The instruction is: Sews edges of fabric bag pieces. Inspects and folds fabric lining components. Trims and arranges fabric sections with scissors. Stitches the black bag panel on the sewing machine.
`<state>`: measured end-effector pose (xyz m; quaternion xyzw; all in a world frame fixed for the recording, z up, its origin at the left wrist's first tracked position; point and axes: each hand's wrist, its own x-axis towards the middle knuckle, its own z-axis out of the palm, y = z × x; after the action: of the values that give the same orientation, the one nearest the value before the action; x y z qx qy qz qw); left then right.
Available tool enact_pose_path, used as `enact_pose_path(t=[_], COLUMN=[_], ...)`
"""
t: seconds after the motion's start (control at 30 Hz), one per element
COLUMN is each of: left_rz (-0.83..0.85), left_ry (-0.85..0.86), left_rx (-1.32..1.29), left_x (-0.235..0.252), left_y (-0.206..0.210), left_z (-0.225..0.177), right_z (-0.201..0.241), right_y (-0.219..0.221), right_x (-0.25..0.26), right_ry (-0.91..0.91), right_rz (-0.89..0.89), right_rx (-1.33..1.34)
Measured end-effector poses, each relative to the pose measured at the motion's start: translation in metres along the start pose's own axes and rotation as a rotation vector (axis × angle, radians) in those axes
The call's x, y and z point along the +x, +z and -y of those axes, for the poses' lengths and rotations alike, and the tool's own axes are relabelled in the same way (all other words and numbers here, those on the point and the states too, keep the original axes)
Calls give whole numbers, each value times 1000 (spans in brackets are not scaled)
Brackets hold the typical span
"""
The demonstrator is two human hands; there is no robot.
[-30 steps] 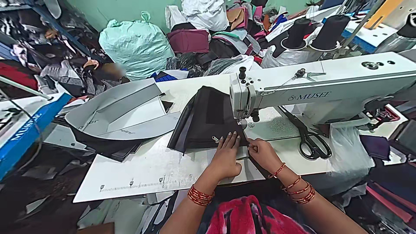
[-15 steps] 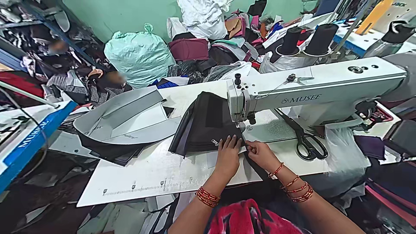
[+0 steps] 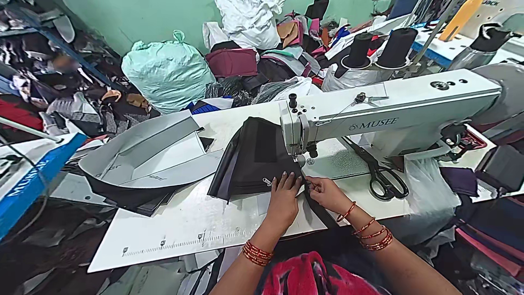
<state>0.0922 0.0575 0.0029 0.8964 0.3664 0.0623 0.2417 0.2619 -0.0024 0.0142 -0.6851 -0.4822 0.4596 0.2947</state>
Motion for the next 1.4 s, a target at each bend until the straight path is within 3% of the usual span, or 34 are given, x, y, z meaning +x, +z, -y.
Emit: enact_pose_path(t=[0.3, 0.5, 0.7, 0.97, 1.1, 1.2, 1.33, 1.4], left_rz=[70, 248, 126, 51, -33, 8, -49, 25], left_ry=[1, -33, 107, 160, 255, 271, 206, 219], left_rx=[107, 212, 118, 84, -48, -151, -51, 100], left_x=[1, 6, 1, -2, -4, 1, 21, 34], left_y=[-2, -14, -11, -6, -8, -23, -30, -32], left_z=[-2, -13, 1, 8, 18, 27, 21, 14], right_z=[-1, 10, 22, 18, 24, 29, 22, 24], right_y=[0, 6, 11, 7, 21, 33, 50, 49], right_x=[-3, -5, -10, -9, -11, -14, -17, -17], right_ry=[21, -25, -11, -36, 4, 36, -64, -55], right_rz=[2, -10, 8, 22, 15, 12, -100, -82], right_rx=[53, -294, -440, -426, -545, -691, -802, -810])
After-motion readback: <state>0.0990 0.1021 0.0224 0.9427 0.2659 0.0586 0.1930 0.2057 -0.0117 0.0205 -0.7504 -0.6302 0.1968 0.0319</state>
